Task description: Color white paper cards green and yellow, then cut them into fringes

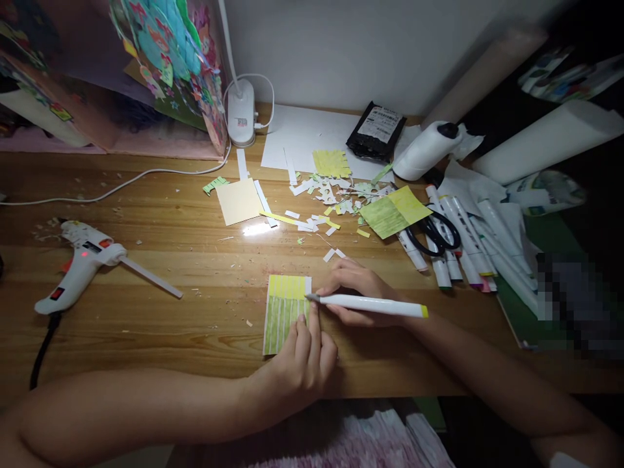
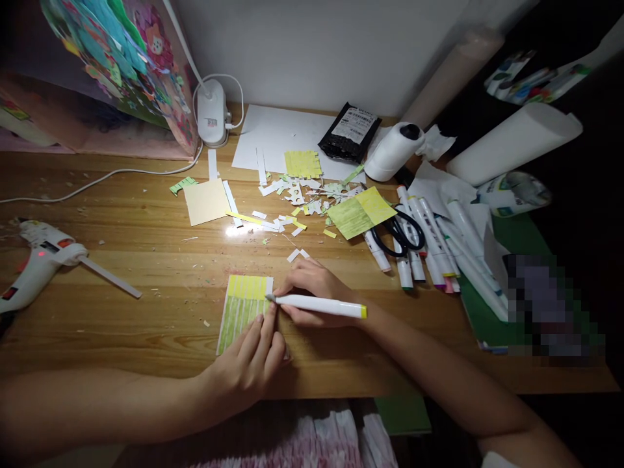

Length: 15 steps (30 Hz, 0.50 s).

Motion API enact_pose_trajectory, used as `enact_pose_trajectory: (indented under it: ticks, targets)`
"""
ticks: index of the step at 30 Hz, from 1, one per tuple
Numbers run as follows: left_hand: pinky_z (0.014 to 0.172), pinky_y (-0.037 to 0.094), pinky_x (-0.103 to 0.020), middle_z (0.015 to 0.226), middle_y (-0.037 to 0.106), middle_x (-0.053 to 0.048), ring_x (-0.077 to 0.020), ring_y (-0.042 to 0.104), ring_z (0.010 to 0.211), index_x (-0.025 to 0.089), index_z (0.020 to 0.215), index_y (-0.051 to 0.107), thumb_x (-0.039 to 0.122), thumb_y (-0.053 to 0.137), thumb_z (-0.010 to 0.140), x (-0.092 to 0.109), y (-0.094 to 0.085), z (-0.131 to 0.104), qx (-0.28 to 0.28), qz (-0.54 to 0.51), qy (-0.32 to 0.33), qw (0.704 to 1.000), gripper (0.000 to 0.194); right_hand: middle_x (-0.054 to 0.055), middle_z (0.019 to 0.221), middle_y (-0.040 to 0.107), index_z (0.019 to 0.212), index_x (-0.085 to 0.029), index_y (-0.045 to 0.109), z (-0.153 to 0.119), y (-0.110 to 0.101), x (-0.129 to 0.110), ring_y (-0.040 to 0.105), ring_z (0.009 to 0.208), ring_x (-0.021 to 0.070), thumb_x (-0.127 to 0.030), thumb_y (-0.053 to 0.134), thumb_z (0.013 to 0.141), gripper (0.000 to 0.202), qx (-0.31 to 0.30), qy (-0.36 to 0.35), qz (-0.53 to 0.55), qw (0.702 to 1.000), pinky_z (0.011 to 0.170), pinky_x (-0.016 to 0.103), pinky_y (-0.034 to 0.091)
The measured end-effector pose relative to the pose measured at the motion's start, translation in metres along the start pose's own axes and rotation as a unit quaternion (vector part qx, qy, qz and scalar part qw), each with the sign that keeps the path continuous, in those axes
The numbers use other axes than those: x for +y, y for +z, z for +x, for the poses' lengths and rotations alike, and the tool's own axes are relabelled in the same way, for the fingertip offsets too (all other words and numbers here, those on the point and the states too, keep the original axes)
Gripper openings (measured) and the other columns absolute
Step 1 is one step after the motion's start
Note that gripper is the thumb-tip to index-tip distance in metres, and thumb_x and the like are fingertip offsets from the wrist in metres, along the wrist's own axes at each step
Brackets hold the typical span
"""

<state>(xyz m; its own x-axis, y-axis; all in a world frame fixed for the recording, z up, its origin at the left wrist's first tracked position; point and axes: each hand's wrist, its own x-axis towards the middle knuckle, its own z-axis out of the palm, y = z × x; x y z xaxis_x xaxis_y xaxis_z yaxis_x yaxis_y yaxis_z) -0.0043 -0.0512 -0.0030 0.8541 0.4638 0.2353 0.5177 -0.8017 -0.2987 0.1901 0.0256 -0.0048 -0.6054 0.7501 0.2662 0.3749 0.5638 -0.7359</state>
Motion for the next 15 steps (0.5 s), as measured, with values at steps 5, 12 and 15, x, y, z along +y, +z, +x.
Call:
enact_pose_trajectory:
  ticks: [5, 12, 15]
  targets:
    - [0.08, 0.05, -0.032, 0.117, 0.059, -0.025, -0.0264, 0.064, 0.094, 0.004, 0.099, 0.058, 0.033, 0.049, 0.088, -0.0004, -0.0002, 0.0001, -0.011, 0.002, 0.001, 1.0, 0.032, 0.003, 0.072, 0.061, 0.082, -0.02, 0.058, 0.0, -0.0006, 0.0011, 0.051, 0.07, 0.017, -0.014, 0.059, 0.071, 0.013, 0.019, 0.013, 0.01, 1.0, 0.068, 0.03, 0.042]
    - [0.08, 0.051, -0.031, 0.117, 0.059, -0.025, -0.0262, 0.064, 0.094, 0.003, 0.099, 0.057, 0.031, 0.047, 0.088, -0.0005, -0.0016, -0.0003, -0.01, 0.005, 0.008, 1.0, 0.032, 0.002, 0.07, 0.057, 0.081, -0.019, 0.059, -0.0007, -0.001, 0.0021, 0.05, 0.069, 0.0171, -0.014, 0.058, 0.071, 0.011, 0.015, 0.001, 0.017, 1.0, 0.066, 0.03, 0.042]
    - [0.08, 0.051, -0.032, 0.117, 0.059, -0.025, -0.0268, 0.065, 0.093, 0.003, 0.099, 0.057, 0.028, 0.045, 0.088, -0.0005, -0.001, -0.0008, -0.009, 0.016, 0.018, 1.0, 0.03, 0.003, 0.074, 0.059, 0.084, -0.019, 0.059, -0.0017, -0.001, 0.0035, 0.05, 0.072, 0.0175, -0.012, 0.059, 0.071, 0.015, 0.021, 0.027, 0.023, 0.999, 0.064, 0.029, 0.042]
